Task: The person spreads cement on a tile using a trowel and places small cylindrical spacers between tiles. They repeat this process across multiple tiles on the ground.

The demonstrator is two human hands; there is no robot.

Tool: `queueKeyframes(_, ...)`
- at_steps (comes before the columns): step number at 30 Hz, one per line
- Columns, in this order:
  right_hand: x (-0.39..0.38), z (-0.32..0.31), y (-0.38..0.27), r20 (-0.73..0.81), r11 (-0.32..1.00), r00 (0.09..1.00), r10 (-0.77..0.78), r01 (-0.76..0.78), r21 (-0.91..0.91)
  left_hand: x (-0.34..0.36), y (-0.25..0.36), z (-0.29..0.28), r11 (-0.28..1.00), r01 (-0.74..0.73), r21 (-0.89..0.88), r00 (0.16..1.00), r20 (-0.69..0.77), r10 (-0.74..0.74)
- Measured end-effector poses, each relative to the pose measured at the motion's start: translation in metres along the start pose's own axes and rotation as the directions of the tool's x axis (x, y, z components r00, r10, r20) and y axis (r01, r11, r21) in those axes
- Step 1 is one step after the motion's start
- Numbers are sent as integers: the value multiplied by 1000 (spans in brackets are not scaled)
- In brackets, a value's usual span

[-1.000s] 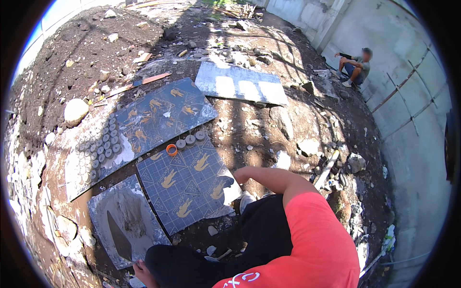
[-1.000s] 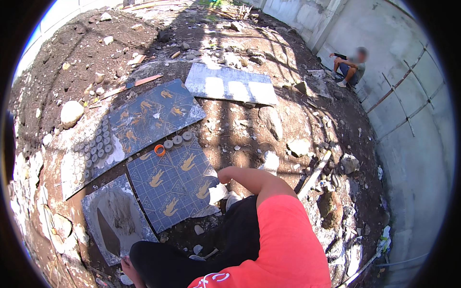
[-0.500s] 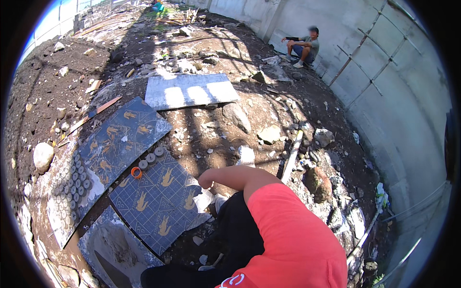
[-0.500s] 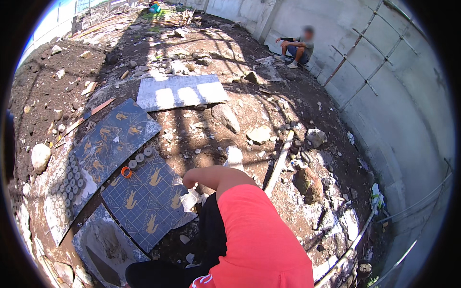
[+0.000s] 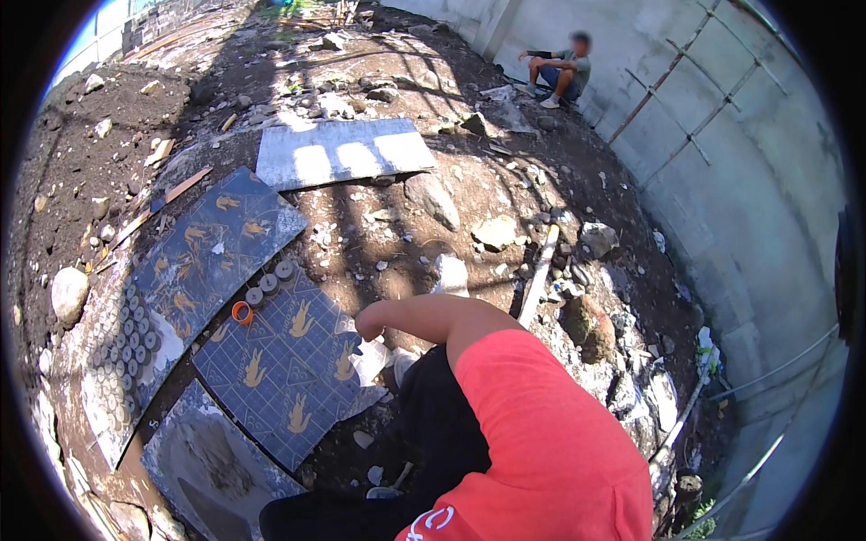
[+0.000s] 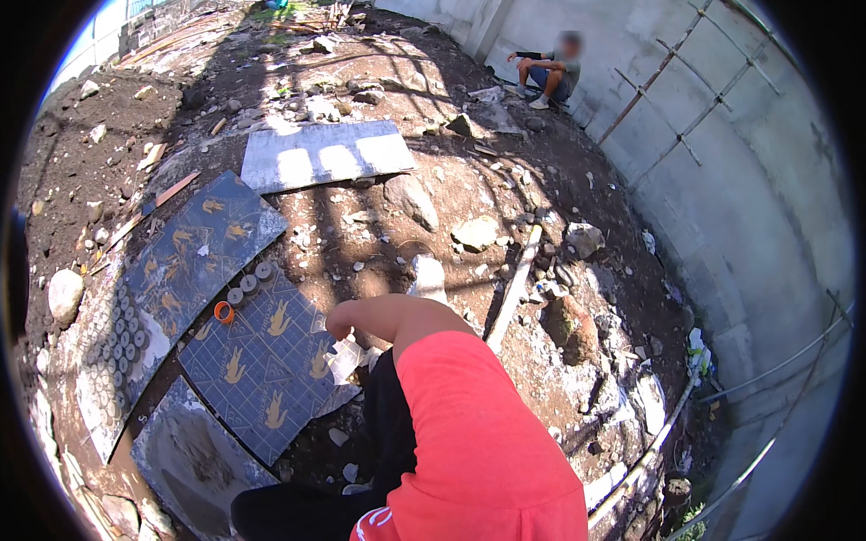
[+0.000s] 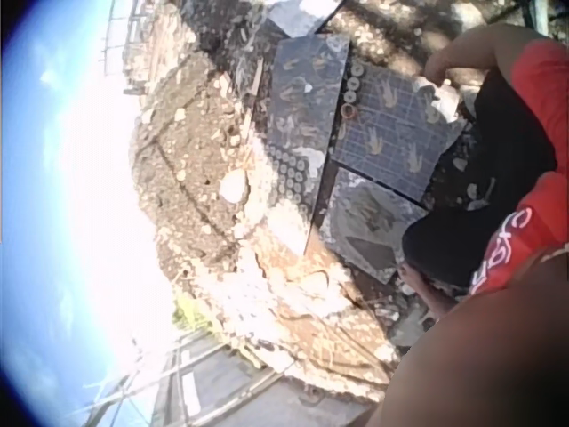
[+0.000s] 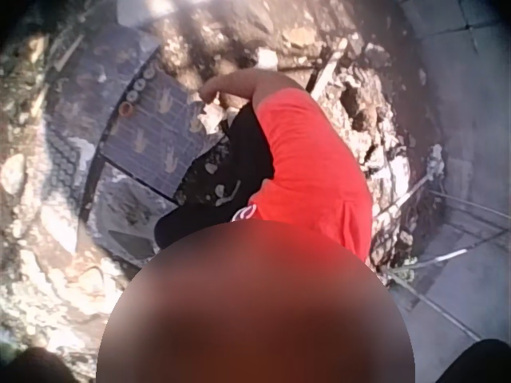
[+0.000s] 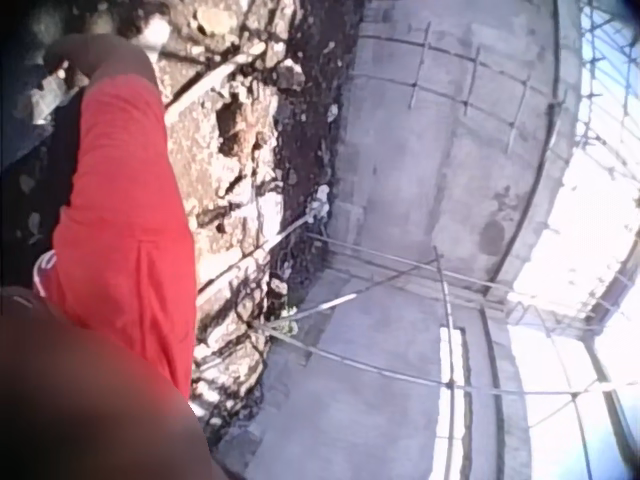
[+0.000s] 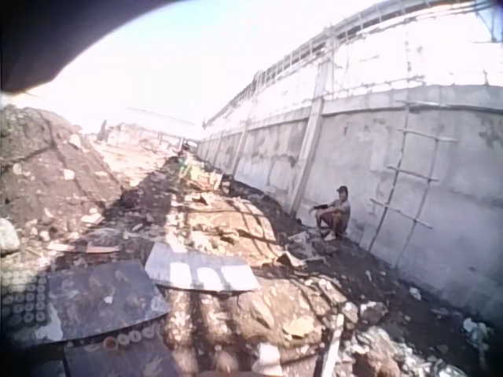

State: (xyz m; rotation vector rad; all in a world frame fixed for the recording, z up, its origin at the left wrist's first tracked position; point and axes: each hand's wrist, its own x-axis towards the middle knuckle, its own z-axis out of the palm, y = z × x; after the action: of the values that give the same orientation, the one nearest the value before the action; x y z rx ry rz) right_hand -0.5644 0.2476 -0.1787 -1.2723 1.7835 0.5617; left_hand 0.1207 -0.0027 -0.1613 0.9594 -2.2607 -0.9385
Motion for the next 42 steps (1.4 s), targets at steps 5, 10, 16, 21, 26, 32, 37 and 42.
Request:
queueKeyframes(5,17,7,1,105,981,990,-93,109,-161,-9,5,-5,684,729,-37,682,133,-719)
queueKeyframes(10,-9,7,4,17,989,1000,3,0,-145,17,37,22,837,535,110,842,2,-539)
queueKeyframes(16,-47,8,21,16,941,952,-305,304,-150,-19,98,9,726,666,-173,730,-53,-682)
queueKeyframes(21,-45,15,48,126,696,895,-428,415,-586,-6,121,3,389,859,-334,448,121,-886)
queueKeyframes(26,-50,14,60,-3,960,974,-225,221,-173,3,131,2,299,865,-403,418,250,-873)
queueKeyframes(32,-66,-8,21,-41,995,996,-81,83,57,20,105,20,341,861,-378,464,308,-831)
queueKeyframes(37,-78,-8,8,0,946,996,91,-87,312,27,85,33,347,882,-319,441,299,-846)
queueKeyframes(42,-82,-3,18,-58,974,994,94,-80,211,27,90,30,321,908,-268,395,295,-870)
